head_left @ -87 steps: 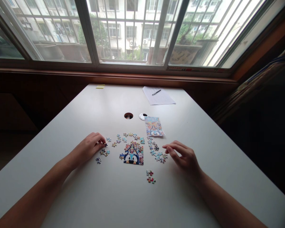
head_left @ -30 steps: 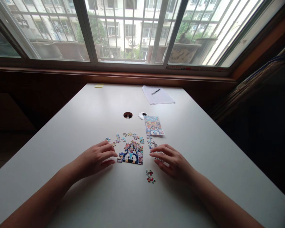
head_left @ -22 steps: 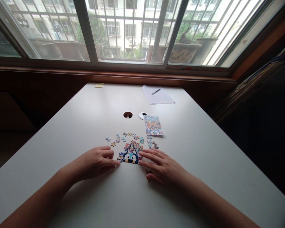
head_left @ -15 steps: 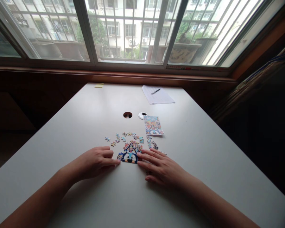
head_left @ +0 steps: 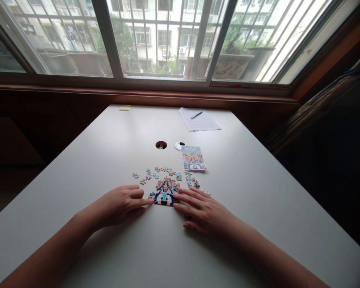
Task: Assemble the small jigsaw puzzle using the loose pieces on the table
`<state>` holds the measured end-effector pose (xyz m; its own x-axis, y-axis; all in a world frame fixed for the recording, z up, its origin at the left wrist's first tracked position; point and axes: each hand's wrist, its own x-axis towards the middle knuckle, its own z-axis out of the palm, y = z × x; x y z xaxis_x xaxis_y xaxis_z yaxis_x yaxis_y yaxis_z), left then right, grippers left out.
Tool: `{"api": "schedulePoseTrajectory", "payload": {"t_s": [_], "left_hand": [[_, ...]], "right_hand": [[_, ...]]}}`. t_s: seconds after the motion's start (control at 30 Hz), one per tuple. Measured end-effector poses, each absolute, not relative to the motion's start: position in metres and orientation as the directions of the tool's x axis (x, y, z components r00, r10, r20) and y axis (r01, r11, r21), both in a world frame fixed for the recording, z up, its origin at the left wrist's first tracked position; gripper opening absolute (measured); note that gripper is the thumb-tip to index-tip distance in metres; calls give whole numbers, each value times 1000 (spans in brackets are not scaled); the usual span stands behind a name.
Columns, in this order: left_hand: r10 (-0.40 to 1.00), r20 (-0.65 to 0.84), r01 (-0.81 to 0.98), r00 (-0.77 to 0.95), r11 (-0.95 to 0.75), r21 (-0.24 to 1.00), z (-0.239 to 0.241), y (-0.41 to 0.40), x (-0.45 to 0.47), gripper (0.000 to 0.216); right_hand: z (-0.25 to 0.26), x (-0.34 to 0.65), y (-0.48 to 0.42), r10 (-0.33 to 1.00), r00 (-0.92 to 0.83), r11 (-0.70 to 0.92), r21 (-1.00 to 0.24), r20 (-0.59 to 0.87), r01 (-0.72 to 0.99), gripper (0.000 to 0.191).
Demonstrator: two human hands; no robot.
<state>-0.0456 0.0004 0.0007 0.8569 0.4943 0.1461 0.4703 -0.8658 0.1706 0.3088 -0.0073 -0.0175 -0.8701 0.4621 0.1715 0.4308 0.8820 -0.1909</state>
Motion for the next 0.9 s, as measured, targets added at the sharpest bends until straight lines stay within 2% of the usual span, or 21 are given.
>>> {"api": "schedulePoseTrajectory", "payload": {"t_s": [0.47, 0.77, 0.9], "left_hand": [[500, 115, 487, 859, -865, 124, 2, 1, -46, 34], [467, 155, 472, 871, -882, 5, 9, 2, -45, 31], [481, 152, 487, 864, -874, 0, 2, 3, -46, 32]], "right_hand": [[-17, 309, -7, 469, -867, 879, -185, 169, 439, 50], [-17, 309, -8, 471, -864, 875, -219, 178, 432, 50], [-17, 309, -8, 471, -864, 876, -215, 178, 433, 50]]}}
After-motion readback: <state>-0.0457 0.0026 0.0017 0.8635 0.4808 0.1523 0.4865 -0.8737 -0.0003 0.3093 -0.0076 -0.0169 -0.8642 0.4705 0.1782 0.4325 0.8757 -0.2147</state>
